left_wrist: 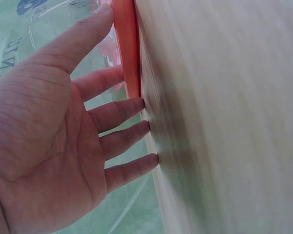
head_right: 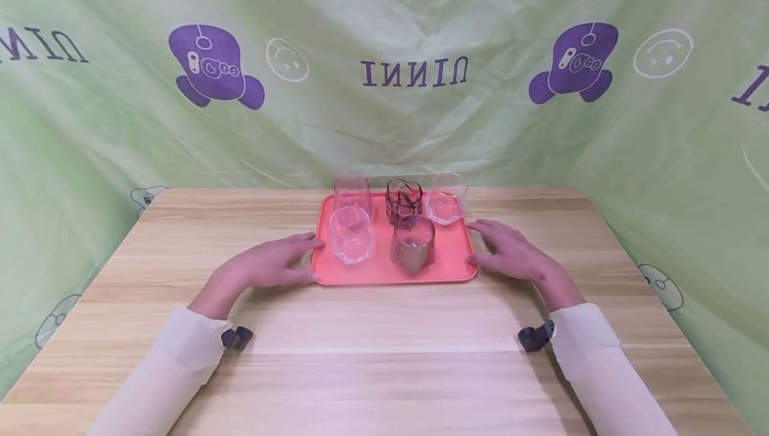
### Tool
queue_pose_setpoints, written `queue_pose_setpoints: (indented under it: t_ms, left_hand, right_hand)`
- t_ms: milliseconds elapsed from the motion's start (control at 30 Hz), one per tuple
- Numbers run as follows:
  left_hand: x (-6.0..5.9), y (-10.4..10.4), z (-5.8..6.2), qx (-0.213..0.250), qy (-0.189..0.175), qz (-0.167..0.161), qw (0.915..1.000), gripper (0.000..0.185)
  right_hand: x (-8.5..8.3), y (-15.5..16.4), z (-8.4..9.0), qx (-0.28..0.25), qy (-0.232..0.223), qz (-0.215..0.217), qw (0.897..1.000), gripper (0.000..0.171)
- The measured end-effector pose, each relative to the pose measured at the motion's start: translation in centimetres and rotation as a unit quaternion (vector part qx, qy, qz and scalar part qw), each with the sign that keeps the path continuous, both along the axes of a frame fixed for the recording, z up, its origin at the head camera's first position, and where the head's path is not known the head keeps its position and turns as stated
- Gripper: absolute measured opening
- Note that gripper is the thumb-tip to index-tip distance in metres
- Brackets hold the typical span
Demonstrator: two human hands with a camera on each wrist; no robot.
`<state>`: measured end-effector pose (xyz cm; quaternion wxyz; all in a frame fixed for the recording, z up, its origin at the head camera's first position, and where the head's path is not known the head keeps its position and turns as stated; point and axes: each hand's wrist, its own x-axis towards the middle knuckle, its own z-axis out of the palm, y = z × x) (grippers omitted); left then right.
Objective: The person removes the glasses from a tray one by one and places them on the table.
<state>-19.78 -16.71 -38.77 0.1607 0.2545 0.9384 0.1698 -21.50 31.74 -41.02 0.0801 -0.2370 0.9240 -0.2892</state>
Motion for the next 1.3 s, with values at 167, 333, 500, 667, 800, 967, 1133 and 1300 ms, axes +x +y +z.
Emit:
queue_pose_setpoints:
  t_ms: [167,333,500,667,800,967,1133,1300]
  left_hand:
    - [0.0,0.0,0.0,0.0,0.0,-0.003,1.0,0.078]
    - [-0.1,0.0,0.0,0.002,0.0,-0.004,1.0,0.078]
    - [-0.1,0.0,0.0,0.018,0.016,-0.008,0.9997,0.076]
    - [-0.4,0.3,0.2,0.068,0.053,0.006,0.9963,0.069]
    - [-0.7,0.7,0.3,0.12,0.067,0.033,0.9899,0.069]
    - [-1.0,1.6,0.0,0.214,0.06,0.061,0.9731,0.074]
    - [-1.2,2.7,-0.3,0.293,0.032,0.071,0.9529,0.078]
    - [-1.1,3.6,-0.6,0.323,0.009,0.086,0.9425,0.08]
  right_hand:
    - [0.1,0.2,0.0,0.012,0.002,-0.006,1.0,0.073]
    - [0.0,0.2,-0.1,0.014,0.002,-0.006,1.0,0.073]
    - [0.0,0.2,-0.1,0.012,0.0,-0.004,1.0,0.073]
    - [0.1,0.2,-0.1,0.005,0.005,0.002,1.0,0.072]
    - [0.0,0.2,-0.3,-0.011,0.011,0.013,1.0,0.07]
    - [0.0,0.3,-0.5,-0.043,-0.001,0.016,0.999,0.065]
    - [0.1,0.2,-0.7,-0.078,-0.032,-0.008,0.996,0.061]
    - [0.3,0.1,-0.8,-0.058,-0.025,-0.03,0.998,0.055]
